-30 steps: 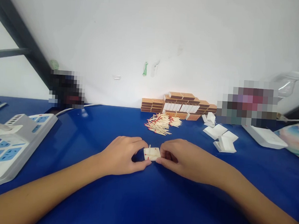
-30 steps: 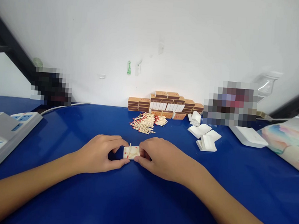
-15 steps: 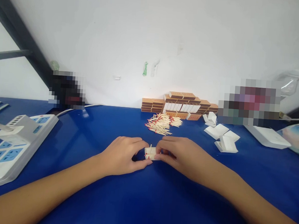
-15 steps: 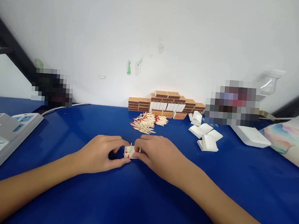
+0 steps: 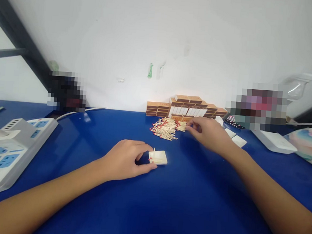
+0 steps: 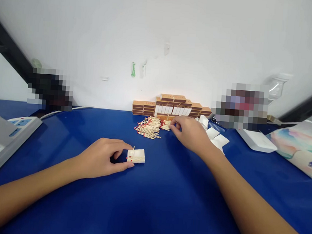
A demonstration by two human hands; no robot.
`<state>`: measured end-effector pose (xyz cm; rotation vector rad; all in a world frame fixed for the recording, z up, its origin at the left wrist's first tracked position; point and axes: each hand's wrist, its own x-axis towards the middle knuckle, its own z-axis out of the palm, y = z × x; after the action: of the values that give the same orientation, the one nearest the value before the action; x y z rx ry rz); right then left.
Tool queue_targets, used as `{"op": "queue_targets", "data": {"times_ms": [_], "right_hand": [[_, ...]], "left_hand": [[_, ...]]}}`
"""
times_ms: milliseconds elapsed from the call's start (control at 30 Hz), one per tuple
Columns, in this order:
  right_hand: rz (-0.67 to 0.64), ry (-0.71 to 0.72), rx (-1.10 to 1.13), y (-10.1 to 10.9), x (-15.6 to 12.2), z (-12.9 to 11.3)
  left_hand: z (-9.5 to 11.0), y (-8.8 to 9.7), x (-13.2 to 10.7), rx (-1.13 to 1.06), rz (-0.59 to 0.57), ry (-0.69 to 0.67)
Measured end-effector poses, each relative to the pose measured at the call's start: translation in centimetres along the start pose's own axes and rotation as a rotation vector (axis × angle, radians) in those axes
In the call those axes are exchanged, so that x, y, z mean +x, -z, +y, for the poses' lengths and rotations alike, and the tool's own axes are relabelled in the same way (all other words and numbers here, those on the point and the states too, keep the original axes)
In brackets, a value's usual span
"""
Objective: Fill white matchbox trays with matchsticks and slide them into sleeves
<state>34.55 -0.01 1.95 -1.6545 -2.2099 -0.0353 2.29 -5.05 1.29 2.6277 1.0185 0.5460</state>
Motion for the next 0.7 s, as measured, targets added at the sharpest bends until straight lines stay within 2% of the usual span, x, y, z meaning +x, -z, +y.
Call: {"op": "queue_targets", "data": {"times_ms": [67,167,267,400,567,700], "right_hand": [[0.013,0.088,0.039,-0.5,0.1,0.1],[0.027,0.203,0.18,-0.4,-0.3,-1.8],[-0.067,0.28,0.353,0.2,-1.6,-5.3],[-0.214,0.386,0.38,0.1,-3.6,-8.9],[-0.231,0.414,0.237,-0.3,-4.0,-9.1],[-0.229,0.396,0.249,0.1,-3.9,-8.8]], "left_hand": [[0.1,0.1,0.0,0.009,0.001,-0.008],[0.2,0.1,0.0,0.039,-0.049,-0.017],[0.2,-0.1,0.0,0.052,-0.065,-0.021],[0.1,-0.3,-0.1,0.067,-0.044,-0.058],[0.0,-0.3,-0.1,0.088,-0.038,-0.059],[-0.1,-0.2,0.0,0.088,-0.043,-0.049]]}}
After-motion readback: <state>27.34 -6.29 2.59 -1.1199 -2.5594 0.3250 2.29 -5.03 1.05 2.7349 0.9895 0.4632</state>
